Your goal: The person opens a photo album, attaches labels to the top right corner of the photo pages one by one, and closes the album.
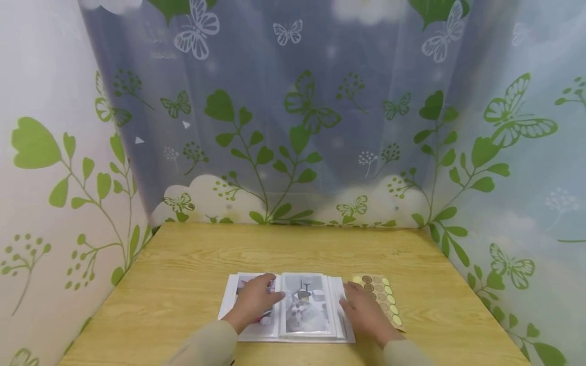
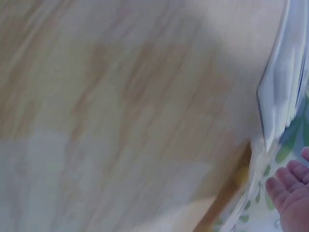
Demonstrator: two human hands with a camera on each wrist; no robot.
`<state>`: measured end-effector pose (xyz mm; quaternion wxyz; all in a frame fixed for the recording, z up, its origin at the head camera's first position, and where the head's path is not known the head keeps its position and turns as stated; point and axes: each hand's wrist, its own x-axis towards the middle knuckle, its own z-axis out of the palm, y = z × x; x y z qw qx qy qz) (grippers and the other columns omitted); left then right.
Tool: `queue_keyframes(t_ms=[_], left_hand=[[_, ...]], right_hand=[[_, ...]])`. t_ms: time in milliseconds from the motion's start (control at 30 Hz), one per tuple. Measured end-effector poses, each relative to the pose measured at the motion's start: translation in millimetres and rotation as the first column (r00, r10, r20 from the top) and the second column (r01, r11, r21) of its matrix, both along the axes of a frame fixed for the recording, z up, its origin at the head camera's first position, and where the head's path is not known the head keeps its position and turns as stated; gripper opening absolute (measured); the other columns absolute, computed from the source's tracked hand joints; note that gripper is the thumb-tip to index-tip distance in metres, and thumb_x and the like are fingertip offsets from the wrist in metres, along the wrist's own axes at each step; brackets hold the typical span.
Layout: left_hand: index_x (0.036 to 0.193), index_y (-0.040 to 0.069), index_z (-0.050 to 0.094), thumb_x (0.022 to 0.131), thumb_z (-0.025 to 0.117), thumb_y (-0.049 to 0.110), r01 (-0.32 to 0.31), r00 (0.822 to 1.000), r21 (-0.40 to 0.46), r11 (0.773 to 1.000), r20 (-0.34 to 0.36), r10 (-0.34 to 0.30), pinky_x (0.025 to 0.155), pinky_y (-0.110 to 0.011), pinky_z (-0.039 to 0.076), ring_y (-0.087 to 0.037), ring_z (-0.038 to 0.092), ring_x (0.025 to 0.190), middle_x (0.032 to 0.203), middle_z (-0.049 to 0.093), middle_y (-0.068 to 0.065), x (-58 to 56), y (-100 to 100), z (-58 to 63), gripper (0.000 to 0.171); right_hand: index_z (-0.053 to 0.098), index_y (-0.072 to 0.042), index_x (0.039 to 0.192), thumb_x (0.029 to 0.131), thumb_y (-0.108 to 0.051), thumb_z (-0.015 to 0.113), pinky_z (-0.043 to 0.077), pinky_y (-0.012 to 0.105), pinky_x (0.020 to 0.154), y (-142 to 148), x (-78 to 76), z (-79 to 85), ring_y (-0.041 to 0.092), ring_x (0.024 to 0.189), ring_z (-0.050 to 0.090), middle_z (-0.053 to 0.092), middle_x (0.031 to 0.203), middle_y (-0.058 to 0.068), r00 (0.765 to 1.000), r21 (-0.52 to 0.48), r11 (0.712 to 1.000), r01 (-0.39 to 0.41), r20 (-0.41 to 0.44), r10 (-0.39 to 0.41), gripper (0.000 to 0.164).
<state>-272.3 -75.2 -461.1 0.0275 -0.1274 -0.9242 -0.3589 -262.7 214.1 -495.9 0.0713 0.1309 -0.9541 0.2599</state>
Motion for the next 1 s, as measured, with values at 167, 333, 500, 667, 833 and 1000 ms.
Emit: queue_keyframes(t_ms=[167, 333, 500, 667, 833, 1000], left_hand=[[0.129, -0.005, 0.058, 0.089, 0.072, 0.031, 0.056, 0.998, -0.004, 0.998, -0.016, -0.056, 0.092, -0.055, 0.049, -0.040, 0.063, 0.106, 0.119, 0.065, -0.022, -3.6, 27.4, -2.8, 0.055], [0.128, -0.005, 0.059, 0.089, 0.072, 0.032, 0.105, 0.994, 0.004, 0.995, -0.034, -0.104, 0.097, -0.056, 0.046, -0.040, 0.060, 0.111, 0.121, 0.064, -0.021, -5.2, 60.2, -5.3, 0.055], [0.129, -0.003, 0.059, 0.088, 0.073, 0.034, 0.134, 0.990, -0.033, 0.990, -0.034, -0.135, 0.101, -0.049, 0.045, -0.036, 0.059, 0.117, 0.126, 0.063, -0.018, -5.9, 91.9, -6.9, 0.057], [0.129, 0.000, 0.061, 0.088, 0.073, 0.037, 0.148, 0.987, -0.111, 0.983, -0.047, -0.154, 0.099, -0.050, 0.046, -0.037, 0.059, 0.118, 0.127, 0.063, -0.018, -2.0, 119.5, -7.3, 0.056], [0.125, 0.002, 0.063, 0.086, 0.074, 0.040, 0.152, 0.980, -0.192, 0.969, -0.095, -0.173, 0.093, -0.048, 0.050, -0.033, 0.062, 0.109, 0.120, 0.066, -0.016, 3.1, 144.2, -11.7, 0.055], [0.121, 0.005, 0.067, 0.084, 0.075, 0.045, 0.137, 0.973, -0.273, 0.952, -0.144, -0.182, 0.088, -0.042, 0.050, -0.026, 0.064, 0.102, 0.111, 0.070, -0.011, 3.5, 162.1, -21.3, 0.055]], right_hand=[[0.047, 0.012, 0.138, 0.101, -0.016, 0.054, 0.041, 0.060, 0.102, 31.6, 3.9, 7.1, 0.049, 0.123, 0.051, 0.046, 0.140, 0.033, 0.998, -0.054, 0.997, 0.058, 0.014, -0.057, 0.046], [0.047, 0.017, 0.135, 0.102, -0.016, 0.050, 0.041, 0.063, 0.101, 62.1, 8.4, 12.0, 0.053, 0.120, 0.050, 0.048, 0.134, 0.037, 0.990, -0.019, 0.990, 0.140, 0.025, -0.139, 0.046], [0.043, 0.021, 0.134, 0.101, -0.020, 0.049, 0.038, 0.065, 0.102, 78.8, 10.5, 11.5, 0.057, 0.123, 0.045, 0.045, 0.134, 0.042, 0.975, 0.050, 0.979, 0.198, 0.091, -0.202, 0.053], [0.041, 0.022, 0.135, 0.101, -0.020, 0.049, 0.035, 0.064, 0.104, 85.0, 10.7, 10.6, 0.057, 0.125, 0.043, 0.044, 0.135, 0.042, 0.969, 0.052, 0.976, 0.210, 0.120, -0.215, 0.054], [0.044, 0.022, 0.133, 0.100, -0.019, 0.051, 0.036, 0.064, 0.104, 89.2, 11.0, 8.0, 0.056, 0.122, 0.045, 0.048, 0.130, 0.041, 0.968, 0.040, 0.976, 0.215, 0.124, -0.218, 0.053], [0.050, 0.019, 0.130, 0.099, -0.018, 0.052, 0.038, 0.064, 0.101, 93.4, 10.4, 2.0, 0.056, 0.117, 0.050, 0.054, 0.122, 0.040, 0.966, 0.041, 0.974, 0.221, 0.126, -0.225, 0.048]])
